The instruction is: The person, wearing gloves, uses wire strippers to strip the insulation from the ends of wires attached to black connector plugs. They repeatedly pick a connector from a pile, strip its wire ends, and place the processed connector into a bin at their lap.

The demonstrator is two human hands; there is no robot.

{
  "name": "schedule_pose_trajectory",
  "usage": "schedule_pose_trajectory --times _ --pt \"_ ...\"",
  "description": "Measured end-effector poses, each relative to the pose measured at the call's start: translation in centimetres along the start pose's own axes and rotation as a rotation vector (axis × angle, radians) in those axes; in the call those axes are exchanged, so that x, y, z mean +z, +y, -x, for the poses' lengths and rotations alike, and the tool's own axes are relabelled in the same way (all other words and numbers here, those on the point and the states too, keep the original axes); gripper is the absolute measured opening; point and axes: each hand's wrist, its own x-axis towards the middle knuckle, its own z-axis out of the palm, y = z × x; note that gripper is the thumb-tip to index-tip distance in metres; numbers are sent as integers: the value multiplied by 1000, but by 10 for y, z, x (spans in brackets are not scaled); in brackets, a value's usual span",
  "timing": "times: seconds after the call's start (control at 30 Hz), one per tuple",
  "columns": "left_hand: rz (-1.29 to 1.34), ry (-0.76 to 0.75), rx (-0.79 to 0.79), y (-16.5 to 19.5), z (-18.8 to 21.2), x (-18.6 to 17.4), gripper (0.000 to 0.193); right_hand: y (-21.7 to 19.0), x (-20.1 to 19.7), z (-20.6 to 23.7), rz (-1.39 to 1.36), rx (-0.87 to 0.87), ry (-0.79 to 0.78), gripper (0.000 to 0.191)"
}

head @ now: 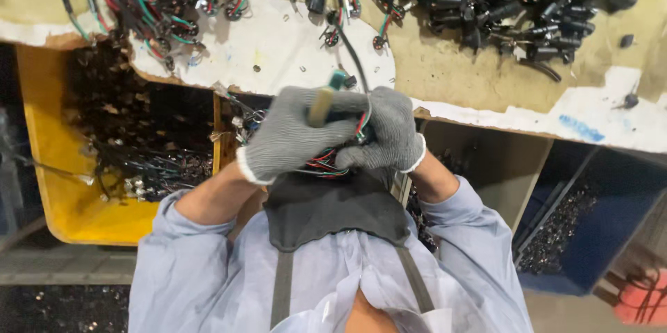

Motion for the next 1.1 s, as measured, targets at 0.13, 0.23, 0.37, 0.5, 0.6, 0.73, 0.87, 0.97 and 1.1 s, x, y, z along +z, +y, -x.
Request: schedule_pose_trajectory --times 0.13,0.23,0.37,0.5,0.6,0.73,0.87,0.97,1.1 --pt "-324 88 238 -9 -11 7 29 0 -1 -4 -94 63 -67 74" --pt "-555 87 428 16 -7 0 24 3 0 -3 -104 130 -121 62" --pt "-188 350 626 44 20 -21 20 0 6 -4 81 34 -148 49" --pt "-358 -129 709 -6 37 -9 17 -13 21 -10 381 -2 -484 42" --pt "-228 -515 734 -55 43 25 14 -22 27 -17 361 -135 -684 36" --pt "-70 -650 795 -50 44 53 10 -30 22 -18 333 -241 -827 38" --pt "-671 268 603 -22 -21 18 6 -36 7 -9 334 -205 -641 64" --pt "-1236 493 323 -43 -99 -8 24 -34 -9 -4 171 -174 -526 59" --pt "-1204 469 229 -93 -120 -18 22 0 -47 -14 554 -75 83 53"
